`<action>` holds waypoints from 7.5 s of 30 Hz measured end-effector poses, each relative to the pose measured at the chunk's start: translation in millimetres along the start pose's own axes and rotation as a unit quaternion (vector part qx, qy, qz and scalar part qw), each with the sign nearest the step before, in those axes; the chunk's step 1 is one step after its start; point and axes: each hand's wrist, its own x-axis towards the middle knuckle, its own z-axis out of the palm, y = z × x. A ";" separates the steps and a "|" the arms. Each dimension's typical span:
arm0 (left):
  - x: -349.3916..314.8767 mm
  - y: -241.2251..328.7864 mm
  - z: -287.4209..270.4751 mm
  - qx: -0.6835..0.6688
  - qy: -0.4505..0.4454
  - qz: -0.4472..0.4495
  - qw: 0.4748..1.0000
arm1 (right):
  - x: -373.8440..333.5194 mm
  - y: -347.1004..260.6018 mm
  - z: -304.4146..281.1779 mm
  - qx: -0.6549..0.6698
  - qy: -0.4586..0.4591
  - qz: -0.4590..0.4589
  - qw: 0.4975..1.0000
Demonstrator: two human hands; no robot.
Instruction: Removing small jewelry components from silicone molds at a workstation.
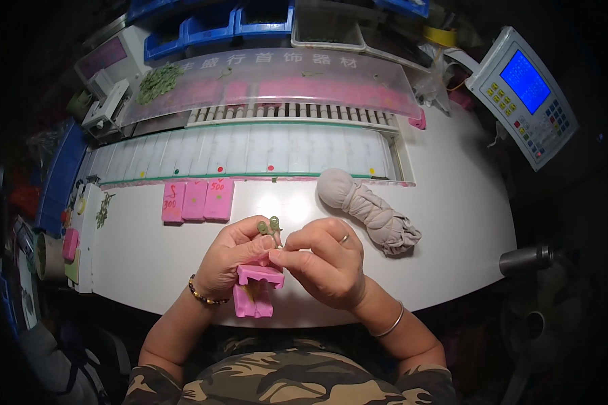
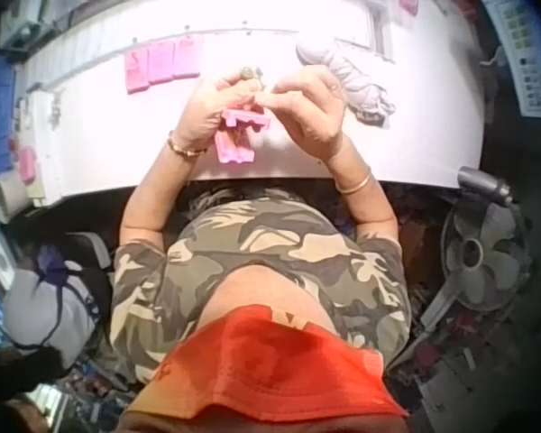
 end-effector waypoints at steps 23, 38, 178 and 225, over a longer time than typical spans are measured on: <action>1.7 -10.8 0.4 0.189 0.066 0.195 0.960 | -17.4 3.8 11.8 0.700 -0.003 0.605 0.381; 9.0 -6.3 -3.9 0.122 0.115 0.125 0.978 | -8.2 -0.5 6.2 0.301 -0.043 0.426 0.852; 38.3 12.1 -9.8 0.069 0.145 0.042 0.986 | 30.6 5.1 -47.2 -0.186 -0.262 -0.001 0.947; 21.0 -4.5 16.5 -0.039 0.164 0.084 0.982 | -5.9 91.5 -108.8 0.106 0.080 0.386 0.913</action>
